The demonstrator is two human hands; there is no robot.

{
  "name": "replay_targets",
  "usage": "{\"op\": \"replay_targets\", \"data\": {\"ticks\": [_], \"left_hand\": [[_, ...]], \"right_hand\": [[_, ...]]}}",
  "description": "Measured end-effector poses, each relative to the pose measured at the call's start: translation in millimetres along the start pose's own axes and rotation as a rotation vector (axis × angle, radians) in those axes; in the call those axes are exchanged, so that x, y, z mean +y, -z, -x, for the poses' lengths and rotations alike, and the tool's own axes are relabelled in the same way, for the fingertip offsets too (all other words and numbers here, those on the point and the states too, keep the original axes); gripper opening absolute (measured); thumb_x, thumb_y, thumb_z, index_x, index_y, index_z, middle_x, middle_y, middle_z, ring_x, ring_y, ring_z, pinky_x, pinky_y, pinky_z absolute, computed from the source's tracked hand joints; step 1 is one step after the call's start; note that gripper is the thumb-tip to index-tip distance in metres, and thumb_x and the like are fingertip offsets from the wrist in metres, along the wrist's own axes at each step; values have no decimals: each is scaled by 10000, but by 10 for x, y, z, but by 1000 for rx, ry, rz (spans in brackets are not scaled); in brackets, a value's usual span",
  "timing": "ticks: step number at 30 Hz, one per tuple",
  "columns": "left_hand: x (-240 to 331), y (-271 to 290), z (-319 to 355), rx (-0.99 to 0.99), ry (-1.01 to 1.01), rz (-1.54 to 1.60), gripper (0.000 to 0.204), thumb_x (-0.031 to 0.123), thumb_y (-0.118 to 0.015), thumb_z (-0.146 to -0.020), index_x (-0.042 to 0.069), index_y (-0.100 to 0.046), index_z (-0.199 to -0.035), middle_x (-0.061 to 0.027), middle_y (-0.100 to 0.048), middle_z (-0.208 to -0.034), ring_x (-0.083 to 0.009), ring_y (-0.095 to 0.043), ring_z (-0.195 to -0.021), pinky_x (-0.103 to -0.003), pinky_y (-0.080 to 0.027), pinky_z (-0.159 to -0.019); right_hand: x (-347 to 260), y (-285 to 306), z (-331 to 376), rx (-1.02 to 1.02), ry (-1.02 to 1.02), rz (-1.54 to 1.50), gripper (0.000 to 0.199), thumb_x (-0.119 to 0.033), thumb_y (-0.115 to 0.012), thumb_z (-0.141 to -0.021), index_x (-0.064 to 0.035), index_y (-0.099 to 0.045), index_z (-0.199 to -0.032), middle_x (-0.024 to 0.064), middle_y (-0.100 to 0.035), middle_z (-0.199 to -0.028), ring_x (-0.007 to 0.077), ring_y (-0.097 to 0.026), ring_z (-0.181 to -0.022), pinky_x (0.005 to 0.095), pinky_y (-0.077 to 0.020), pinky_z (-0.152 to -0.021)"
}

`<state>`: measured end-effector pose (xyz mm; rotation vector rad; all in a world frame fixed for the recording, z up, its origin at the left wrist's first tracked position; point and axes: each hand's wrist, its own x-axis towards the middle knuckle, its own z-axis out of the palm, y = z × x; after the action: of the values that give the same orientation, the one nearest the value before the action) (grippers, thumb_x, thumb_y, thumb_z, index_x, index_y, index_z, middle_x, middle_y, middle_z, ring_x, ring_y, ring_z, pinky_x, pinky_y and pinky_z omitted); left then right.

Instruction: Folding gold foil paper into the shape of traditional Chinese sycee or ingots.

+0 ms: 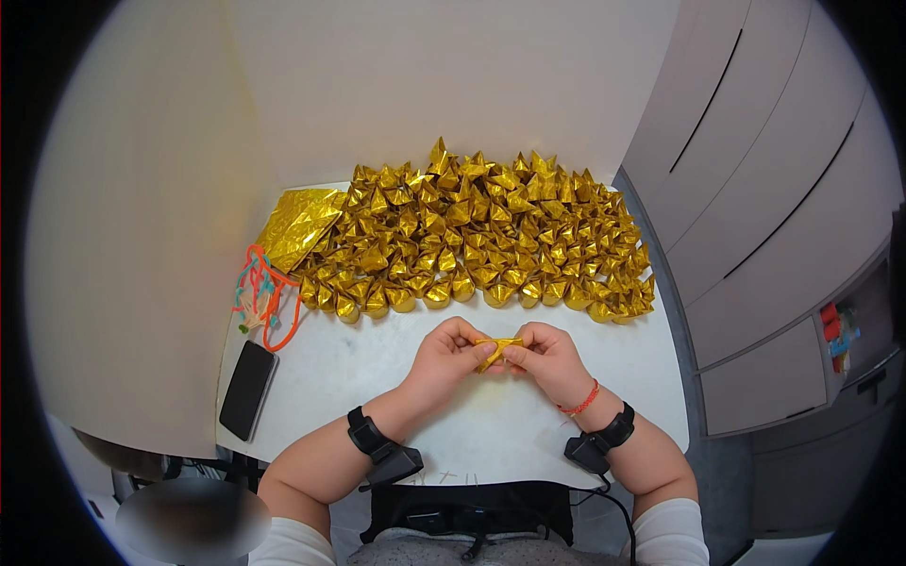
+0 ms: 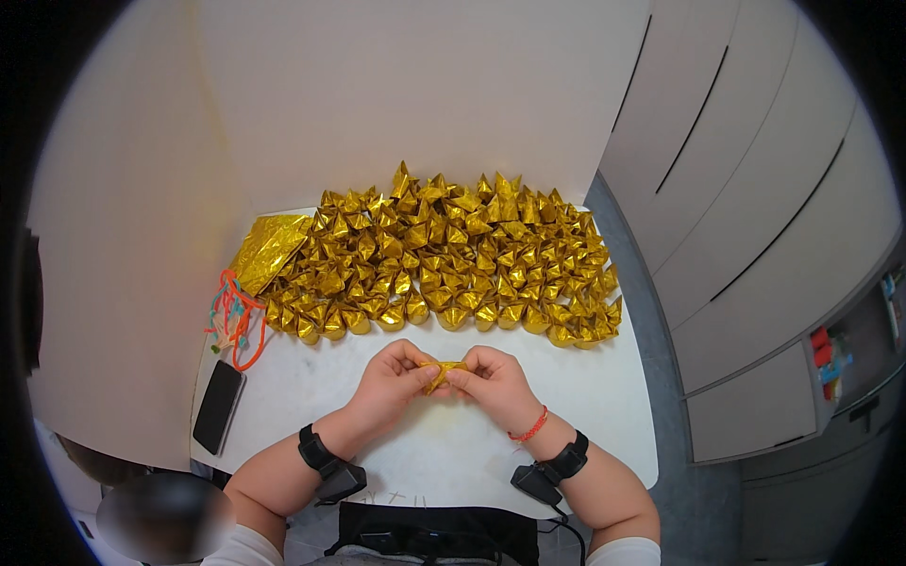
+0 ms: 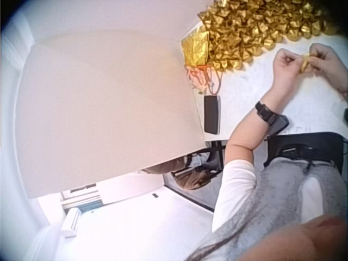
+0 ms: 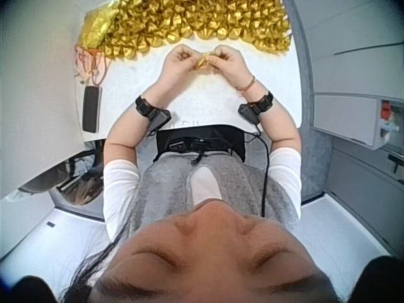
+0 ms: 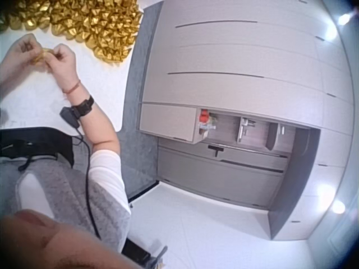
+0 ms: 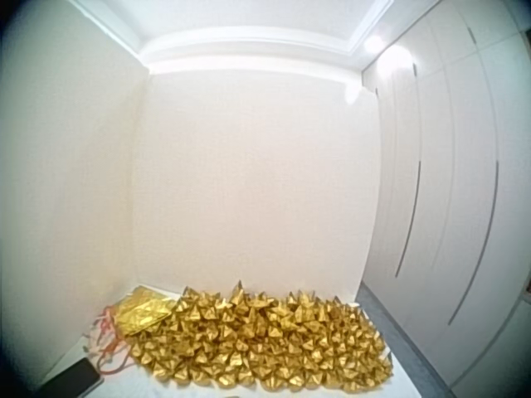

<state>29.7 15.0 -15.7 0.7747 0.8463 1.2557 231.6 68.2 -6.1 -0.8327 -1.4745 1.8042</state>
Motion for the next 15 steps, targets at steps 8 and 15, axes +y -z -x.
{"op": "replay_targets", "data": {"ticks": [8, 15], "left_hand": [[2, 43, -4, -23, -109, -109, 134, 25, -701, -973, 1, -588, -1038, -117, -710, -985, -157, -709, -880, -282, -595, -803], [45, 5, 24, -7, 56, -83, 88, 12, -732, -947, -1, -645, -957, -120, -731, -938, -141, -703, -816, -271, -582, -749]], "right_hand": [[36, -32, -5, 24, 82, 84, 157, -138, -713, -992, -38, -656, -886, -42, -616, -769, 19, -521, -721, 196, -417, -627], [57, 0, 8, 74, 145, 241, 154, -158, -723, -976, -23, -686, -912, -31, -621, -772, 35, -507, -702, 223, -404, -607]]}}
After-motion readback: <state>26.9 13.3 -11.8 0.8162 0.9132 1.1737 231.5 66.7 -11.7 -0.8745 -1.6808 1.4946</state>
